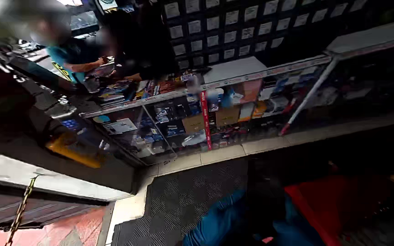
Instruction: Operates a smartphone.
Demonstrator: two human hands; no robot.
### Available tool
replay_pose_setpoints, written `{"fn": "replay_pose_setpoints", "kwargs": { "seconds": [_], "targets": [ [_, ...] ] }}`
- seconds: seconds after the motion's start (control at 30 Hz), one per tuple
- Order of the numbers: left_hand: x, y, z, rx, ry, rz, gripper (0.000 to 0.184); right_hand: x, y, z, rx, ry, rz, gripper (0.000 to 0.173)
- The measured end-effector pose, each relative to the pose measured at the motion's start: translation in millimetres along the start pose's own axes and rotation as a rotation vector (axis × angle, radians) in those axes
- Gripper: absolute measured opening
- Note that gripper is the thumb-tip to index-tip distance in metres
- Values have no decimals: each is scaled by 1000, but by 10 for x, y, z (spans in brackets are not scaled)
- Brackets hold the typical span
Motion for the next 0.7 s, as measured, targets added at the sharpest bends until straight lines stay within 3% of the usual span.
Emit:
{"fn": "replay_pose_setpoints", "kwargs": {
  "seconds": [0.1,0.23,0.33,0.5,0.7],
  "targets": [
    [-175,-269,195,-119,65,24,38,-42,78,-382,-41,-205,-60,64],
    [-311,-493,496,-233,44,-36,37,-226,349,-578,372,-112,-47,39],
    [-319,-618,738,-361,23,-42,38,-248,535,-744,485,-88,-124,36],
    [-406,-766,1059,-514,85,-56,37,-214,796,-921,474,-126,-247,49],
    [-405,-813,1266,-542,67,-156,37,-204,1038,-956,478,-166,-342,55]
  ]
}}
Point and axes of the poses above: each hand's wrist, its own y-axis away from the middle knuckle, its own z-axis out of the palm, x = y × z, the point moved 5 cm from there along -y, towards the middle knuckle, and after that the axes turned 13 degrees about -y, right-handed, at the moved point
